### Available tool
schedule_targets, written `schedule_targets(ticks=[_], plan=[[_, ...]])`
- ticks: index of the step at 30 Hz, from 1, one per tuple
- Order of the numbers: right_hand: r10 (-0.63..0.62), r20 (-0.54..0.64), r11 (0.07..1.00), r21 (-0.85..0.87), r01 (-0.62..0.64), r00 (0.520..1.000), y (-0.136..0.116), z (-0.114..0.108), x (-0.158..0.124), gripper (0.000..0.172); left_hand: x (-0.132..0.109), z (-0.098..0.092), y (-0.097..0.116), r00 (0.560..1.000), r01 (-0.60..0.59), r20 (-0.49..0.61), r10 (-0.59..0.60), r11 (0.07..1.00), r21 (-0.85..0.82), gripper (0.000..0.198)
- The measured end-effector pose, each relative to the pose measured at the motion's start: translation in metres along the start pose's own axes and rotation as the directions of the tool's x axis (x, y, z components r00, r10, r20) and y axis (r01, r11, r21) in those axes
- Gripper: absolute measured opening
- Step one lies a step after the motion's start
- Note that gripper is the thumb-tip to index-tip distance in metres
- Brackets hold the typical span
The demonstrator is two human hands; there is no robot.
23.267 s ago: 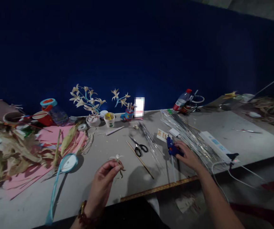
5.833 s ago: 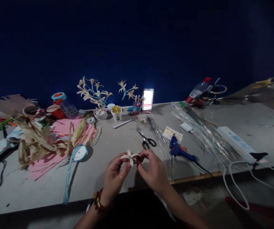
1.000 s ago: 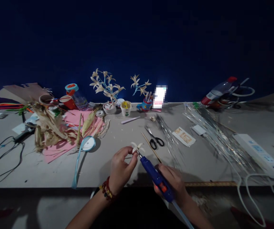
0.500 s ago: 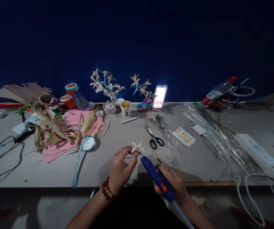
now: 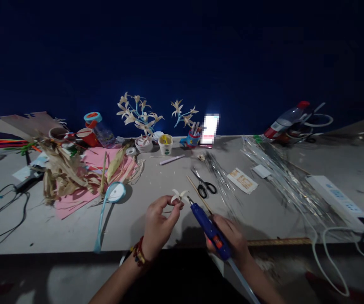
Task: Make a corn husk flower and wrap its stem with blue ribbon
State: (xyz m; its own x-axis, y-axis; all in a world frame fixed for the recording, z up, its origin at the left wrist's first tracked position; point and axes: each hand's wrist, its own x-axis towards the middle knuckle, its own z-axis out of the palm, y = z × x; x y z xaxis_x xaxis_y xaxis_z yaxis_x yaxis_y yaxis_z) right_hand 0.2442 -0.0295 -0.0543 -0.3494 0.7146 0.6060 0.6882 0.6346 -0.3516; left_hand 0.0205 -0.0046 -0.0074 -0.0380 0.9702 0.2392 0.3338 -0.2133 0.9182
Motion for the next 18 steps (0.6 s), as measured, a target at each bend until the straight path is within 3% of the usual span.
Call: schedule_targets(ticks=[5,9,11,14,18], plan=[[0.179,0.079,0.983,-0.066,-0.174,0.981,0.021,-0.017,-0.007,0.022,0.001,-0.001,-0.008,0.984,0.175,0.095,-0.153,0.935,-0.307,0.016],[0.306,0.073,0.865,-0.438,-0.245,0.949,0.073,-0.039,-0.019,0.03,0.003,-0.005,-0.011,0.967,0.256,0.123,-0.225,0.859,-0.443,0.017],[0.441,0.082,0.76,-0.565,-0.323,0.894,0.101,-0.049,-0.024,0.033,0.002,-0.007,-0.014,0.964,0.265,0.123,-0.235,0.821,-0.505,0.017],[0.537,0.134,0.716,-0.594,-0.366,0.833,0.132,-0.062,-0.028,0.038,0.001,-0.009,-0.018,0.962,0.272,0.137,-0.237,0.765,-0.584,0.013],[0.521,0.218,0.769,-0.539,-0.343,0.825,0.154,-0.078,-0.031,0.04,-0.001,-0.008,-0.018,0.96,0.275,0.147,-0.239,0.703,-0.656,0.015]])
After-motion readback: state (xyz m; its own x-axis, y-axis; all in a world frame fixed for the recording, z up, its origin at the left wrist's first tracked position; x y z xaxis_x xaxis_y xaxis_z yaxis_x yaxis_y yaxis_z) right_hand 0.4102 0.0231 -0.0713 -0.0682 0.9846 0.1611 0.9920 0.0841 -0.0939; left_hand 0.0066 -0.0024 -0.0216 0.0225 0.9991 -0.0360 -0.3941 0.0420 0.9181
